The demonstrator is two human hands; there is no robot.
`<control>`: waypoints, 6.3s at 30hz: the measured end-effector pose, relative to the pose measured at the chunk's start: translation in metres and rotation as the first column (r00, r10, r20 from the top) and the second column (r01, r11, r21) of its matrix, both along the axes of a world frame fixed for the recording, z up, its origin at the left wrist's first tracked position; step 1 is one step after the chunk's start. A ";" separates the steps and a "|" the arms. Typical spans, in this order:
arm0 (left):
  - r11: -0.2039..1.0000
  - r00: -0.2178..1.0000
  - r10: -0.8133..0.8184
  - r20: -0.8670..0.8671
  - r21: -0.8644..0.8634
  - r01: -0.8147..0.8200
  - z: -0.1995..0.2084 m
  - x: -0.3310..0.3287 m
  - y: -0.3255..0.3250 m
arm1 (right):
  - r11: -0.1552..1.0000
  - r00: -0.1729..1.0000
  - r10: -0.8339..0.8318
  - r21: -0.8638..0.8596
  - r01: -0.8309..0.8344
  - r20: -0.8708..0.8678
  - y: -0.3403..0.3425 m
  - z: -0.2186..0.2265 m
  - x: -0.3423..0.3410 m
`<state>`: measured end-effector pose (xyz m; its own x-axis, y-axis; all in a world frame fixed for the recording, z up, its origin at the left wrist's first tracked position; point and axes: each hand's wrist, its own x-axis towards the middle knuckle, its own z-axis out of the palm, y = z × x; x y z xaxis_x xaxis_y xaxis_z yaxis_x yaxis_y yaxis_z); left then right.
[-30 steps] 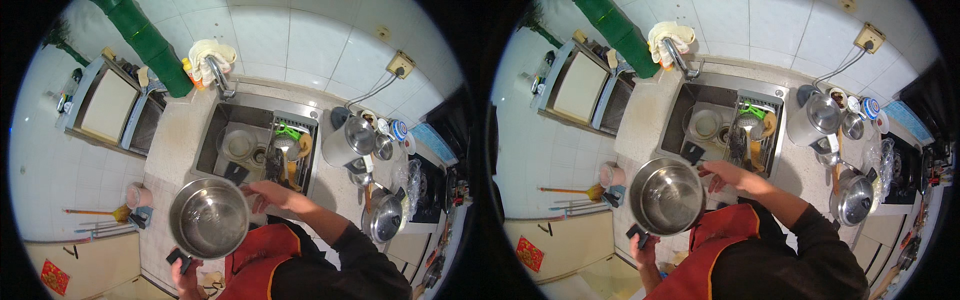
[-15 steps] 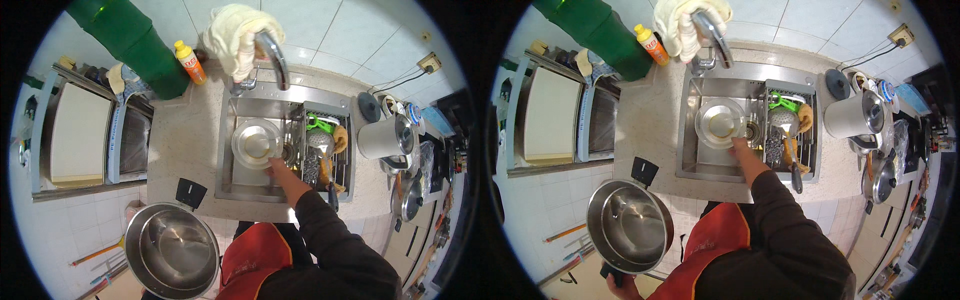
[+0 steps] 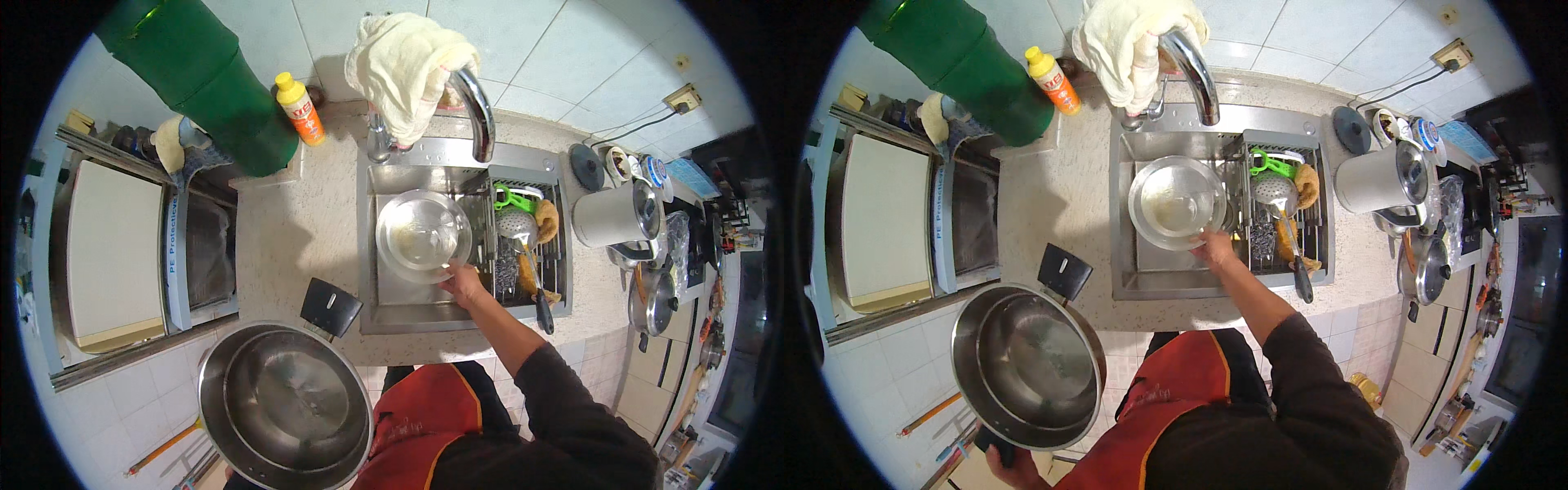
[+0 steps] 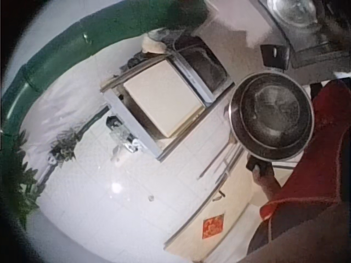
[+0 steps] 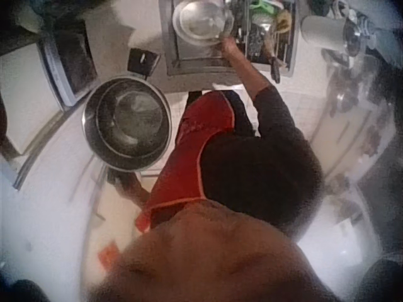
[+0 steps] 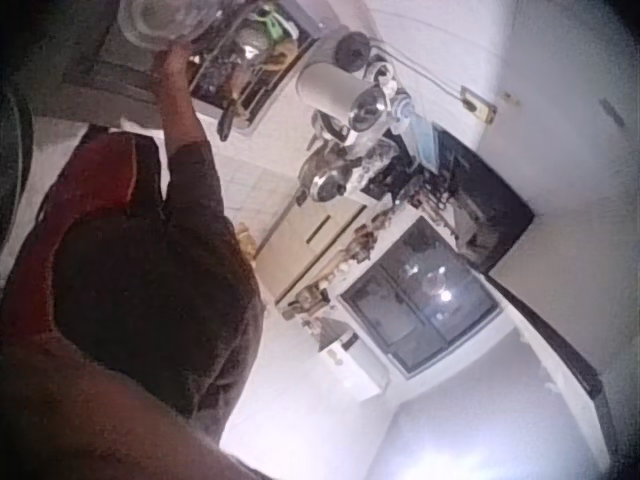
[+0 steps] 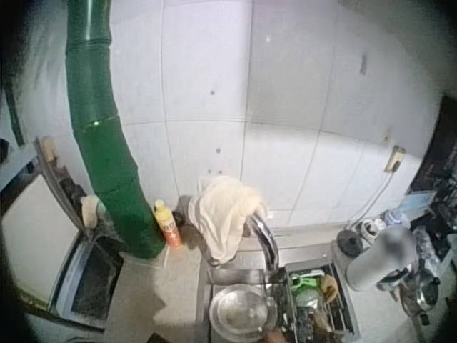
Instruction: The person fills a pot with water at the sink, places it on the stove, and turns on the burner. They retrieve a round dough-like item from the refrigerator and place it into a steamer on the stove. They then pour a yellow powder from a jar into a bowl and add water from the tap.
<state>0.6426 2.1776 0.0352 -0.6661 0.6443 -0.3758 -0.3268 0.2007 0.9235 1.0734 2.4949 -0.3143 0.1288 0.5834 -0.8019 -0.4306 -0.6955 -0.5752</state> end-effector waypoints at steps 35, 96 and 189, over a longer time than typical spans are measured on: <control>0.983 0.982 -0.078 0.174 0.179 0.046 0.004 -0.013 -0.004 | 0.914 0.916 0.378 0.106 -0.392 0.133 -0.073 0.139 -0.026; 0.950 0.968 -0.168 0.188 0.294 0.108 -0.020 -0.003 0.068 | 0.876 0.916 0.345 0.279 -0.393 0.204 -0.005 0.115 -0.202; 0.588 0.289 -0.709 0.643 0.312 0.746 -0.139 0.140 0.252 | 0.863 0.905 0.152 0.394 -0.317 0.396 -0.026 0.354 0.094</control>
